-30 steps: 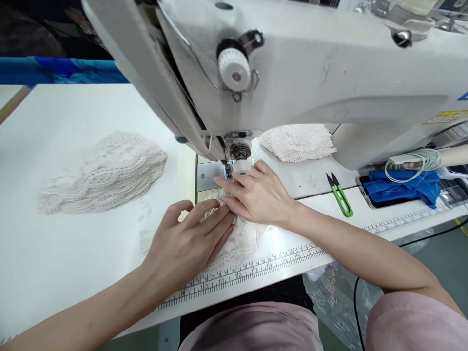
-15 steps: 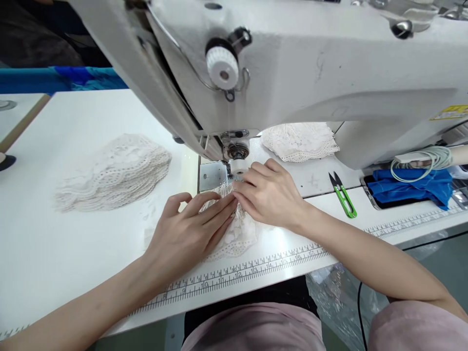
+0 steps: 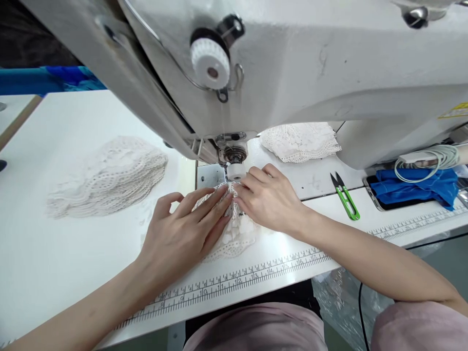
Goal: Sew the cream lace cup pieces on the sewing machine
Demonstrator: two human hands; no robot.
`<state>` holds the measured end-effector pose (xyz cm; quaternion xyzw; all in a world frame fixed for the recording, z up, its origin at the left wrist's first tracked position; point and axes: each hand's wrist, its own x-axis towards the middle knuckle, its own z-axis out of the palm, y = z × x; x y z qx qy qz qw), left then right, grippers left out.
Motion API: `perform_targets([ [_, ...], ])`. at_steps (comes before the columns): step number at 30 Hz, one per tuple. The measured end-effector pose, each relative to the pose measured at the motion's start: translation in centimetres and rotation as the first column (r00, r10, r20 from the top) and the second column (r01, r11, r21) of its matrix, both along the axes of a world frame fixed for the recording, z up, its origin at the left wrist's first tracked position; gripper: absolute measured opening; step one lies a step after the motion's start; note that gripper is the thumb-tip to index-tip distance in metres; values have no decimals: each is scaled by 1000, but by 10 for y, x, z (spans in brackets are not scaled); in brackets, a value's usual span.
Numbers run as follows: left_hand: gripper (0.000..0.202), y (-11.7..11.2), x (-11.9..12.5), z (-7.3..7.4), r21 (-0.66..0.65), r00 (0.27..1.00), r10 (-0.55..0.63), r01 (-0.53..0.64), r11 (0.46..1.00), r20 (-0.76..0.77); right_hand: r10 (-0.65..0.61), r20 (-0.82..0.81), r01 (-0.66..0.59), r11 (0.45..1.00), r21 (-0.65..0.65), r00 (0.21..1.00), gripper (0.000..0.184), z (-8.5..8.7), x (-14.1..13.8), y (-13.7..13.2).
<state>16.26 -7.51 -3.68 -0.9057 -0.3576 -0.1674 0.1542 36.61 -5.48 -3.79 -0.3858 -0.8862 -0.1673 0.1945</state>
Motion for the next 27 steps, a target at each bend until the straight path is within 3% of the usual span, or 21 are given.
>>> perform_targets([
  [11, 26, 0, -1, 0, 40, 999, -51, 51, 998, -2, -35, 14, 36, 999, -13, 999, 23, 1, 2, 3],
  [16, 24, -3, -1, 0, 61, 998, -61, 63, 996, -34, -124, -47, 115, 979, -167, 991, 21, 0, 6, 6],
  [21, 25, -4, 1, 0, 38, 997, -67, 68, 997, -30, -74, -185, 21, 962, -272, 980, 16, -3, 4, 7],
  [27, 25, -1, 0, -1, 13, 998, -64, 64, 998, 18, 39, -206, -62, 992, -107, 978, 18, -2, 2, 7],
])
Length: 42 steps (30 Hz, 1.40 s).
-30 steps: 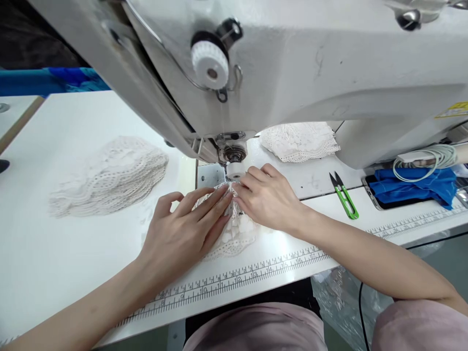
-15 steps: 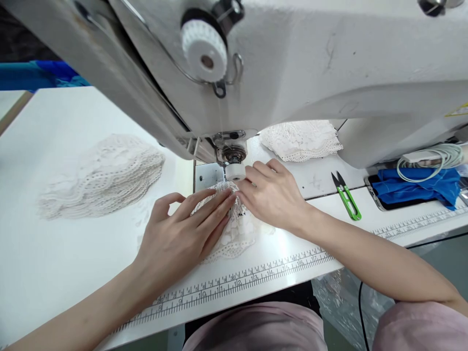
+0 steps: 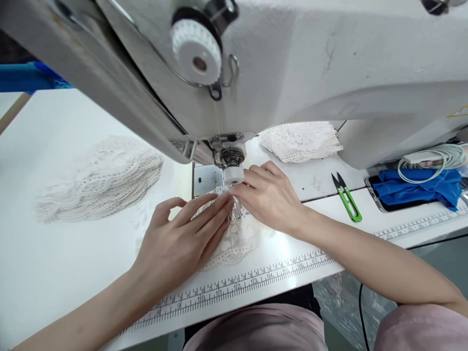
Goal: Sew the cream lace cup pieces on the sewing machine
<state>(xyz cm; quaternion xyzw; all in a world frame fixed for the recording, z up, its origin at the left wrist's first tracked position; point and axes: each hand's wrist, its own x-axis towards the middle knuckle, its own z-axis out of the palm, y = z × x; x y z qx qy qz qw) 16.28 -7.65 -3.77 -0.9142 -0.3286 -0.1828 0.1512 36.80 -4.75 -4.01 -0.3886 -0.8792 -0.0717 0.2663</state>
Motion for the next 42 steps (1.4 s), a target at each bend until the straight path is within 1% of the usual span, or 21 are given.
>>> perform_targets([
  [3, 24, 3, 1, 0, -26, 1000, 2, -1, 1000, 9, -4, 36, 1, 995, 96, 999, 19, 0, -1, -2],
  [6, 24, 7, 1, 0, -33, 1000, -3, 4, 999, 22, -36, 113, 21, 992, 128, 993, 21, -1, -2, -3],
  [10, 23, 11, -1, 0, -30, 1000, 0, 1, 1000, 20, -90, 203, 68, 991, 111, 975, 23, -5, -3, -3],
  [14, 25, 11, -3, 0, -20, 1000, 25, -25, 999, -10, -104, 240, 83, 992, 97, 965, 26, -4, -4, -3],
  [18, 27, 10, -3, 1, -65, 999, 42, -43, 997, -5, -111, 275, 98, 993, 61, 955, 31, -3, -3, -3],
  [20, 28, 10, -2, 1, -80, 999, 49, -49, 996, 9, -126, 291, 111, 992, 65, 948, 32, -3, -3, -3],
  [25, 28, 11, -1, 0, -63, 998, 68, -67, 996, 4, -150, 295, 124, 987, 105, 944, 34, -4, -3, -1],
  [37, 29, 12, -1, -1, -72, 996, 88, -88, 993, -6, -162, 317, 149, 987, 63, 935, 31, -4, -2, -1],
  [42, 30, 11, 0, -1, -98, 996, 92, -91, 991, 12, -170, 317, 154, 985, 75, 933, 30, -4, -2, -2],
])
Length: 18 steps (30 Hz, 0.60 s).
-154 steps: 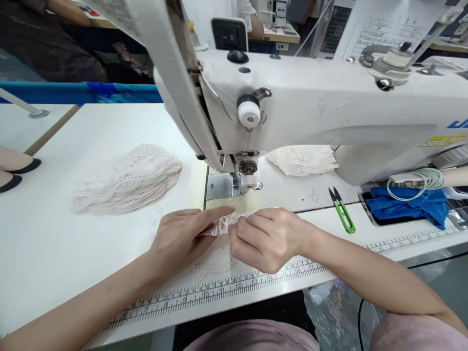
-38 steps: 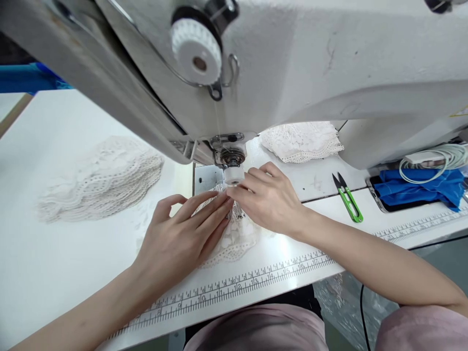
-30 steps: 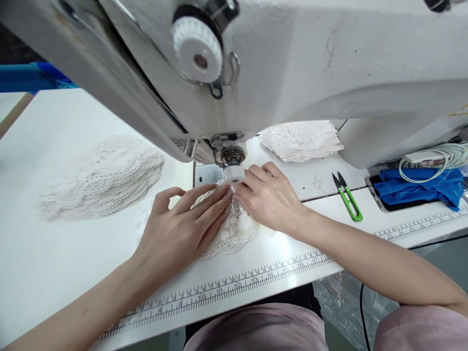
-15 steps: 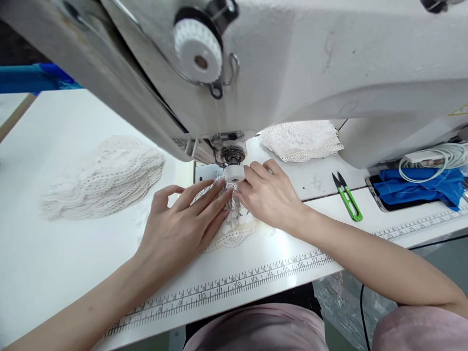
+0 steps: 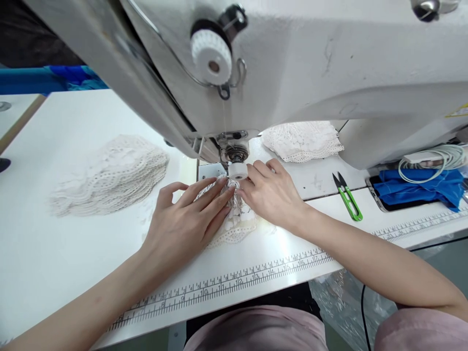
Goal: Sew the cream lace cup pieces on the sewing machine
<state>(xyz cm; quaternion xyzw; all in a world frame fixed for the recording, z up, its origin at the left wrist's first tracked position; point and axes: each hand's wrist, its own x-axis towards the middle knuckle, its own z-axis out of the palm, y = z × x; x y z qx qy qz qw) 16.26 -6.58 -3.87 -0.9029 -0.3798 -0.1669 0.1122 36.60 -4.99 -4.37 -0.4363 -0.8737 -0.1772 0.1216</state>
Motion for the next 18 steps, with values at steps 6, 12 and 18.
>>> perform_targets([
  [6, 31, 2, -1, -1, -29, 999, -11, 12, 999, 30, -27, 11, 27, 1000, -11, 1000, 29, 0, -1, 0],
  [12, 30, 5, 0, -2, -22, 1000, -3, 3, 1000, 27, -37, 22, 37, 999, -7, 999, 31, 2, 0, 2],
  [18, 31, 8, -1, -2, -38, 999, -9, 10, 999, 48, -51, 19, 52, 998, -44, 999, 31, 2, 1, 4],
])
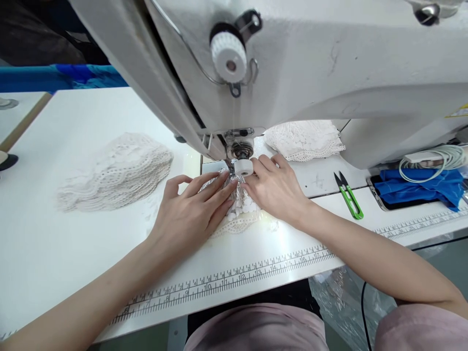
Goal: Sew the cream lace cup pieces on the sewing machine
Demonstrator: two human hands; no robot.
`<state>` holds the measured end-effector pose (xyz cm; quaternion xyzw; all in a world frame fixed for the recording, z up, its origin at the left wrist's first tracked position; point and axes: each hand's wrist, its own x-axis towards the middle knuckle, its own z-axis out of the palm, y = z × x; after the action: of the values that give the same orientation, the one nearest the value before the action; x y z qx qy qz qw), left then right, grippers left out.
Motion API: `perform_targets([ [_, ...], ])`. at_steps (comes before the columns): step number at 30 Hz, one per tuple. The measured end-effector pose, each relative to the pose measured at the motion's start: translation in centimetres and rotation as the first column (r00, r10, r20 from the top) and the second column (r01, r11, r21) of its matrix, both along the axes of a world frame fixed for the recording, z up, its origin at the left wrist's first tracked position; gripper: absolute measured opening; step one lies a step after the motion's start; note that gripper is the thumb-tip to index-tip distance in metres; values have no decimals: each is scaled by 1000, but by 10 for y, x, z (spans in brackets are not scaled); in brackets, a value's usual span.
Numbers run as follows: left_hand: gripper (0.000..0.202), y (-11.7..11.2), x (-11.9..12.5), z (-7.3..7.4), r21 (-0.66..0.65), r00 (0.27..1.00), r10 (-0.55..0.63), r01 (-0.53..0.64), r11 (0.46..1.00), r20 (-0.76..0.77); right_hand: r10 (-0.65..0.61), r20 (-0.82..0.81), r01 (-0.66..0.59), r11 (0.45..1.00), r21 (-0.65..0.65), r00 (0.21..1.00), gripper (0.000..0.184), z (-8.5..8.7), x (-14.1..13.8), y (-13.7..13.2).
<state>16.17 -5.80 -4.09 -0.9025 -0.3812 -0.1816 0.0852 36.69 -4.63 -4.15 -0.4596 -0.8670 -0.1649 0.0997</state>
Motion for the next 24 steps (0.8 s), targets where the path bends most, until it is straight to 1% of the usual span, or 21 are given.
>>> perform_targets([
  [3, 32, 1, 1, -1, -15, 1000, 10, -10, 1000, 1, 8, -18, -8, 1000, -1, 1000, 29, 1, 1, 0],
  [6, 31, 0, 0, 1, 9, 1000, 8, -8, 1000, 1, 39, -69, -40, 999, -18, 997, 28, 6, 3, -1],
  [8, 27, -3, -2, 8, 31, 1000, 3, -3, 1000, 3, 80, -148, -92, 993, -72, 986, 27, 12, 6, -2],
  [9, 24, -5, -4, 14, 21, 1000, -1, 1, 1000, 3, 101, -196, -129, 982, -135, 975, 24, 17, 8, -3],
  [10, 21, -7, -6, 20, -15, 1000, -3, 3, 1000, -1, 117, -244, -173, 960, -220, 963, 21, 21, 9, -4],
  [11, 20, -10, -8, 25, -70, 1000, -7, 6, 998, -12, 124, -284, -215, 924, -316, 951, 18, 25, 11, -5],
  [13, 22, -18, -11, 34, -194, 998, -22, 9, 981, -66, 115, -332, -275, 828, -488, 936, 15, 31, 14, -7],
  [14, 24, -21, -12, 37, -233, 994, -32, 7, 972, -102, 110, -344, -292, 789, -540, 933, 12, 34, 15, -7],
  [15, 23, -25, -12, 37, -250, 990, -42, 6, 968, -137, 109, -354, -305, 765, -567, 929, 8, 35, 16, -7],
  [16, 19, -29, -12, 36, -242, 985, -49, 7, 970, -164, 110, -364, -316, 754, -576, 925, 6, 36, 16, -7],
  [18, 10, -34, -11, 30, -186, 984, -33, 1, 983, -174, 109, -377, -326, 748, -578, 920, 12, 36, 17, -7],
  [20, 19, -36, -11, 26, -170, 993, 3, -23, 985, -118, 87, -386, -320, 737, -595, 918, 15, 37, 16, -8],
  [22, 24, -36, -11, 26, -225, 998, 58, -61, 972, -16, 46, -386, -299, 716, -630, 922, 15, 38, 16, -8],
  [23, 23, -35, -11, 28, -275, 996, 88, -75, 959, 35, 30, -378, -288, 706, -648, 925, 15, 39, 15, -9],
  [24, 22, -34, -12, 30, -331, 991, 112, -83, 940, 69, 26, -366, -280, 696, -661, 930, 19, 40, 15, -9],
])
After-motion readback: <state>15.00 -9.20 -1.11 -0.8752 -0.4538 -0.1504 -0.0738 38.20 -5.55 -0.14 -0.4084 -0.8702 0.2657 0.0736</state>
